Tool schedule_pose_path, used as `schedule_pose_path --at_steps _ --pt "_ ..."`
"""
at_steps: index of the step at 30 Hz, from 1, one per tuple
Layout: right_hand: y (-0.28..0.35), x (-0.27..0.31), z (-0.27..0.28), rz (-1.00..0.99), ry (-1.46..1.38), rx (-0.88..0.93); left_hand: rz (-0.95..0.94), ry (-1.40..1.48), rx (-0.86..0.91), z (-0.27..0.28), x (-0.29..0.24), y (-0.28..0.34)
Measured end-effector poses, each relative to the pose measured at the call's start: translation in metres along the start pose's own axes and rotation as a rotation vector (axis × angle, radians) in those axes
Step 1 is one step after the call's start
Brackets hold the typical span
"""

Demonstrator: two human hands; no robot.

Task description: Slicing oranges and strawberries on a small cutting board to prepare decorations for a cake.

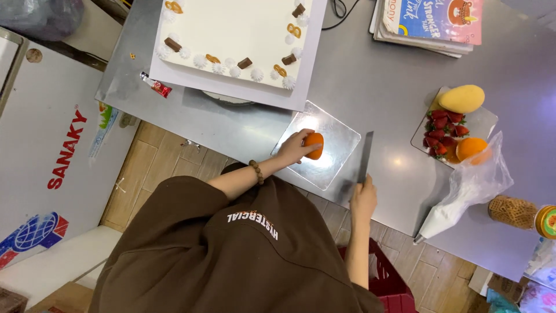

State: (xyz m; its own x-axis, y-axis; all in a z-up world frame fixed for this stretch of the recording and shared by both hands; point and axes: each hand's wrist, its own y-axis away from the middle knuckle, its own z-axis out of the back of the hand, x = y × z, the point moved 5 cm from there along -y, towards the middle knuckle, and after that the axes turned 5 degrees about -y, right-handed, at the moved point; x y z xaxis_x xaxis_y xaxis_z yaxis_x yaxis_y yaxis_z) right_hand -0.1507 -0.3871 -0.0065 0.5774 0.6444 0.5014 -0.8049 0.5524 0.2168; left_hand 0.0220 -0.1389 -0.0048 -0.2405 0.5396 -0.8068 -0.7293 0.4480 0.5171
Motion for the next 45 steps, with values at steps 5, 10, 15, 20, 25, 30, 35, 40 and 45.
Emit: schedule_pose_path --at_steps 5,10,15,20,25,30,35,40,45 --pt "0.056 0.109 -0.010 0.093 -0.236 0.107 0.041 0.136 -0.097 -0.008 0.006 -0.001" --pt "0.071 0.125 -0.019 0.030 -0.185 0.171 0.066 0.179 -0.143 -0.006 0.002 0.005" --pt "0.073 0.130 -0.014 -0.043 -0.168 0.230 0.085 0.180 -0.116 -0.010 0.003 0.001" --pt "0.064 0.130 -0.022 -0.051 -0.136 0.250 0.107 0.209 -0.110 -0.012 0.003 -0.002" --pt "0.036 0.136 -0.035 0.008 -0.127 0.246 0.045 0.179 -0.182 -0.016 0.010 -0.005" --pt "0.020 0.159 -0.031 0.113 -0.201 0.174 -0.155 -0.107 -0.336 -0.040 0.059 -0.033" --pt "0.046 0.119 -0.037 0.063 -0.169 0.227 -0.061 0.056 -0.258 -0.016 0.012 -0.006" --pt "0.053 0.099 -0.048 0.023 -0.165 0.230 -0.009 0.120 -0.200 -0.020 0.006 0.006" --pt "0.012 0.135 -0.054 0.105 -0.247 0.199 -0.240 -0.129 -0.396 -0.036 0.056 -0.026"
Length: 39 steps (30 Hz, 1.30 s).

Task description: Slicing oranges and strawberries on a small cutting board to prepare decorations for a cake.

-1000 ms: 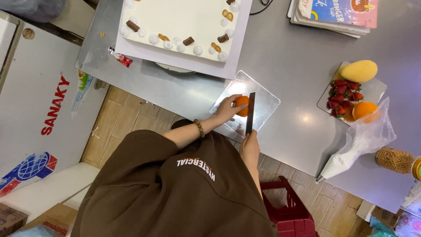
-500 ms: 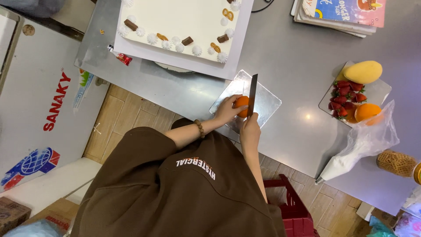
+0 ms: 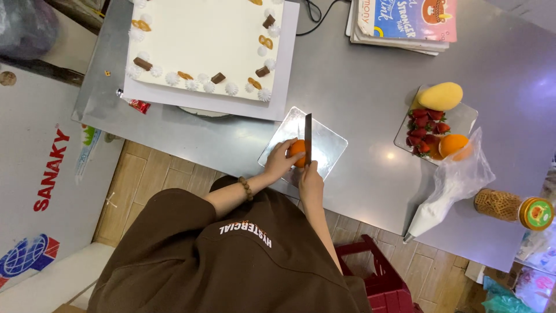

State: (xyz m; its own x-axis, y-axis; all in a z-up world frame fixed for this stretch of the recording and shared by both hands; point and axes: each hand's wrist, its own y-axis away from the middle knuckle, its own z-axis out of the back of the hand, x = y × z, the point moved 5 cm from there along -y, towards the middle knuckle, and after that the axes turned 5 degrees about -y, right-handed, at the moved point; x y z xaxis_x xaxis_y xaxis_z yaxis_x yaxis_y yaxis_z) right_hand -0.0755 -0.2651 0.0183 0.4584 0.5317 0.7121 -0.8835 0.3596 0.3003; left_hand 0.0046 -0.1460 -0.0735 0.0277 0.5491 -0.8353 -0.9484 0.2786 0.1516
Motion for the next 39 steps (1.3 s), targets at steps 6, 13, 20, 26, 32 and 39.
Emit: schedule_pose_path --at_steps 6,13,20,26,32,39 --pt "0.035 -0.030 -0.003 -0.021 0.050 0.039 0.411 0.297 0.211 0.060 -0.082 0.008" --pt "-0.002 -0.018 -0.013 -0.007 0.065 0.033 -0.030 0.005 0.034 0.005 -0.007 0.001" --pt "0.026 -0.065 -0.028 -0.045 0.091 0.077 0.310 0.197 0.191 0.046 -0.064 0.005" --pt "0.001 -0.044 -0.031 -0.010 0.083 0.055 0.090 0.059 0.096 0.013 -0.020 -0.001" --pt "0.026 -0.065 -0.029 -0.099 0.145 0.102 0.319 0.245 0.194 0.036 -0.052 0.000" --pt "-0.001 -0.043 -0.033 -0.069 0.149 0.089 -0.073 -0.040 -0.041 0.000 -0.003 -0.001"
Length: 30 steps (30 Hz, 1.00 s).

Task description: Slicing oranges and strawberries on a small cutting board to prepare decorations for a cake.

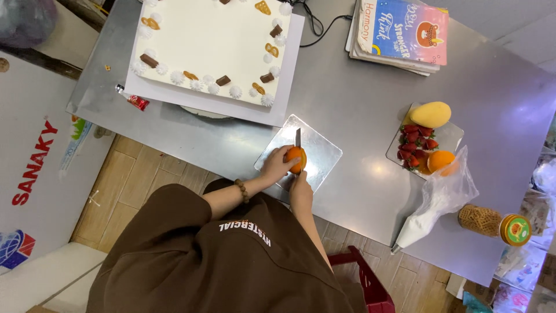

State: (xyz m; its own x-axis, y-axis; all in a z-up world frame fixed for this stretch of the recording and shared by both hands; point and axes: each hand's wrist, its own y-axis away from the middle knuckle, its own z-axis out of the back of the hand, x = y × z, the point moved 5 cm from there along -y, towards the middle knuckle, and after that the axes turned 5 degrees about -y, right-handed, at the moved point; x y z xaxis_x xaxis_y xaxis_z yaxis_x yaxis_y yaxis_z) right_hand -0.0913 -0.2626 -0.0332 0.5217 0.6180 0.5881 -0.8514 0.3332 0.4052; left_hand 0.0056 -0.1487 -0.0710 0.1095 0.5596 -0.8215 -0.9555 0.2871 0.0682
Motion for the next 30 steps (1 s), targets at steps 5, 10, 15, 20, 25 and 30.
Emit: schedule_pose_path --at_steps 5,10,15,20,25,30 --pt "0.029 -0.026 -0.001 -0.052 0.031 0.046 0.370 0.271 0.239 0.043 -0.056 0.000" --pt "0.015 -0.022 -0.012 -0.053 0.041 0.016 0.384 0.261 0.237 0.020 -0.032 0.005" --pt "0.002 -0.012 -0.011 -0.049 0.041 -0.003 0.397 0.253 0.221 0.027 -0.040 0.003" --pt "0.011 -0.043 -0.027 -0.013 0.074 0.010 0.428 0.375 0.250 0.027 -0.035 0.001" --pt "-0.009 -0.038 -0.028 0.055 0.072 -0.036 0.379 0.307 0.264 0.025 -0.034 0.001" --pt "-0.018 -0.065 -0.012 0.023 -0.355 0.060 0.487 0.434 0.291 0.022 -0.026 -0.002"
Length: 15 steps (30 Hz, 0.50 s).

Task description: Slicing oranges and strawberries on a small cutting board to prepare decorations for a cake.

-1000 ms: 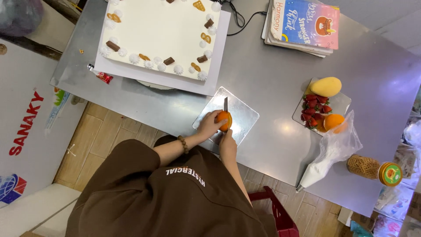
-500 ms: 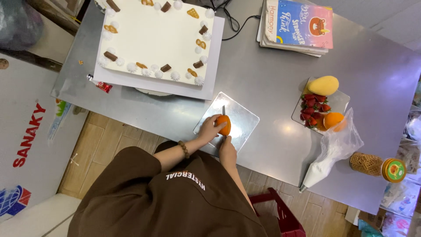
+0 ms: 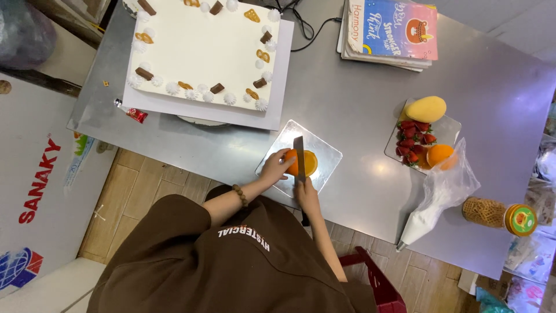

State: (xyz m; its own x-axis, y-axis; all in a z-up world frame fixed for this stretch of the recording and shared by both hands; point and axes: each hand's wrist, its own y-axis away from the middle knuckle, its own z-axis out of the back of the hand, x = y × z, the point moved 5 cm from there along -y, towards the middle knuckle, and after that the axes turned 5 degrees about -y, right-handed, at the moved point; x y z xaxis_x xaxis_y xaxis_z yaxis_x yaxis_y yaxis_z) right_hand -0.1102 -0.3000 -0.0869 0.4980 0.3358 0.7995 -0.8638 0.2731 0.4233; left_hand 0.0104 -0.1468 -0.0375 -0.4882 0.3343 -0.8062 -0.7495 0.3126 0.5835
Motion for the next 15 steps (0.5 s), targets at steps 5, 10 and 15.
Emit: schedule_pose_path --at_steps 5,10,15 --pt "0.010 0.045 0.039 -0.132 -0.242 0.016 -0.044 0.030 0.046 0.000 0.008 -0.002" --pt "0.025 0.061 0.057 0.038 0.054 -0.075 -0.012 0.059 0.072 0.000 0.011 -0.006" --pt "0.072 0.097 0.038 0.090 0.180 -0.074 -0.019 0.096 0.091 -0.002 0.009 -0.004"
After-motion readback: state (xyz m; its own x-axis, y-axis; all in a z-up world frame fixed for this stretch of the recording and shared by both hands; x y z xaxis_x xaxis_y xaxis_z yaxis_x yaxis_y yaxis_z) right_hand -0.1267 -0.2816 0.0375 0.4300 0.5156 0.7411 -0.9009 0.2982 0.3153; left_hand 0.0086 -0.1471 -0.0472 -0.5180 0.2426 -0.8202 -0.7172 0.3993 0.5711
